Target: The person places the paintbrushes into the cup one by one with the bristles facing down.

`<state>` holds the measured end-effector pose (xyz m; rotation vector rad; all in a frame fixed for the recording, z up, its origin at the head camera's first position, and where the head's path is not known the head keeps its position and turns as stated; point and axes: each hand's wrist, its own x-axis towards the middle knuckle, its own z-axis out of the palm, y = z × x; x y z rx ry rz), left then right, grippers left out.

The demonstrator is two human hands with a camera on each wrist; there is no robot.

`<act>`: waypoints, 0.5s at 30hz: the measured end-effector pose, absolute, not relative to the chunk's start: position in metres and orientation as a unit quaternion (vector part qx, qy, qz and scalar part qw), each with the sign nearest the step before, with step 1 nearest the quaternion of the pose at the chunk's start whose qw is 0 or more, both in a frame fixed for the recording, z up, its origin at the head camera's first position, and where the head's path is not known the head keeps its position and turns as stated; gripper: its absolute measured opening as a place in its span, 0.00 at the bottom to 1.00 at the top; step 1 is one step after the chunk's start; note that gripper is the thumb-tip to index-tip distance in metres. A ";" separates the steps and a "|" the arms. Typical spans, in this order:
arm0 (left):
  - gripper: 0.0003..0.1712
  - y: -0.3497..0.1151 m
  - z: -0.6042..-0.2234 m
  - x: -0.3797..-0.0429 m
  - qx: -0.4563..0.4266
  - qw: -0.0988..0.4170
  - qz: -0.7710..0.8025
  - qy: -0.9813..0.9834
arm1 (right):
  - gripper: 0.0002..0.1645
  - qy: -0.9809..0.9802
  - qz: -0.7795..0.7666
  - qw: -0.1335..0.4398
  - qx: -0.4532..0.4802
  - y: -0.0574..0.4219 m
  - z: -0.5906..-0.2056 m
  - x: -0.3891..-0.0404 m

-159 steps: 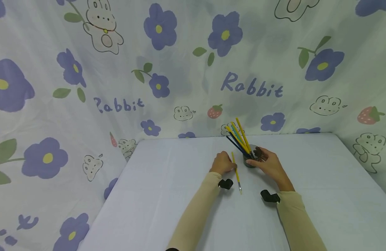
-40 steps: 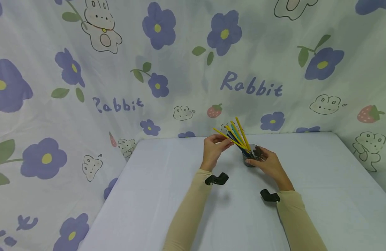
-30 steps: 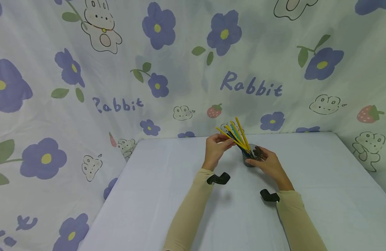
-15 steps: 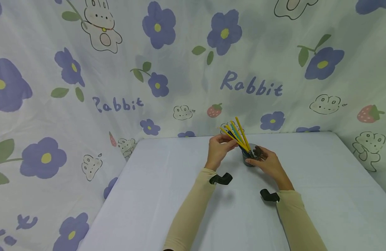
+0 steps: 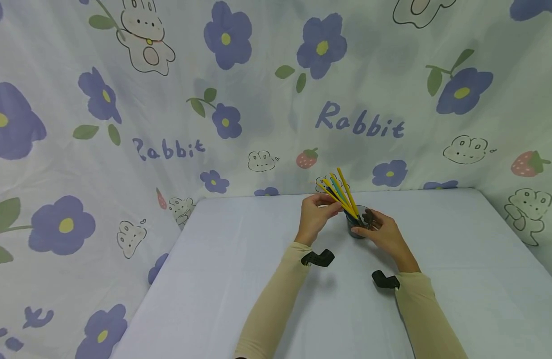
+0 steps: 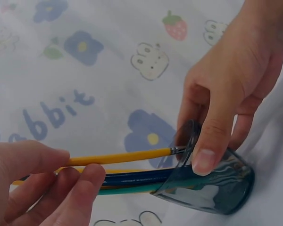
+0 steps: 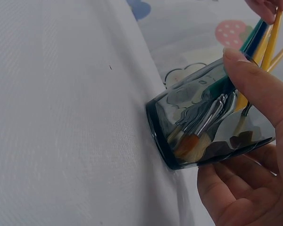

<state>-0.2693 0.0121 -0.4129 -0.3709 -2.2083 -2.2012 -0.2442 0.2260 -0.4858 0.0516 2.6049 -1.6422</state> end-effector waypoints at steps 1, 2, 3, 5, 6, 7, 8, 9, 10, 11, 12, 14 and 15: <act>0.08 0.012 -0.413 -0.269 -0.118 0.001 -0.700 -0.704 | 0.69 0.846 -0.533 0.031 0.017 0.226 -0.486 -0.244; 0.08 0.012 -0.413 -0.269 -0.117 0.001 -0.698 -0.706 | 0.69 0.846 -0.532 0.030 0.017 0.225 -0.485 -0.244; 0.08 0.012 -0.413 -0.268 -0.116 0.001 -0.697 -0.708 | 0.68 0.846 -0.533 0.030 0.016 0.225 -0.485 -0.244; 0.07 0.011 -0.412 -0.268 -0.114 0.001 -0.693 -0.711 | 0.68 0.845 -0.533 0.029 0.015 0.225 -0.485 -0.244; 0.07 0.011 -0.412 -0.268 -0.112 0.001 -0.692 -0.713 | 0.68 0.845 -0.534 0.029 0.014 0.225 -0.485 -0.244; 0.07 0.011 -0.412 -0.268 -0.109 0.001 -0.691 -0.714 | 0.68 0.845 -0.534 0.028 0.014 0.225 -0.485 -0.244; 0.07 0.011 -0.411 -0.268 -0.107 0.002 -0.690 -0.715 | 0.68 0.844 -0.535 0.029 0.014 0.225 -0.485 -0.245; 0.06 0.011 -0.411 -0.268 -0.105 0.003 -0.689 -0.717 | 0.68 0.844 -0.536 0.028 0.013 0.225 -0.485 -0.245; 0.06 0.010 -0.412 -0.268 -0.103 0.004 -0.687 -0.719 | 0.68 0.843 -0.537 0.029 0.014 0.226 -0.486 -0.245; 0.05 0.010 -0.412 -0.268 -0.100 0.007 -0.684 -0.722 | 0.68 0.843 -0.537 0.029 0.014 0.226 -0.486 -0.245; 0.05 0.009 -0.412 -0.268 -0.101 0.013 -0.679 -0.727 | 0.68 0.843 -0.538 0.029 0.014 0.225 -0.486 -0.245; 0.04 0.007 -0.414 -0.267 -0.104 0.024 -0.666 -0.738 | 0.68 0.843 -0.537 0.028 0.013 0.225 -0.486 -0.244; 0.04 0.006 -0.415 -0.267 -0.105 0.030 -0.657 -0.746 | 0.68 0.843 -0.537 0.028 0.012 0.225 -0.486 -0.244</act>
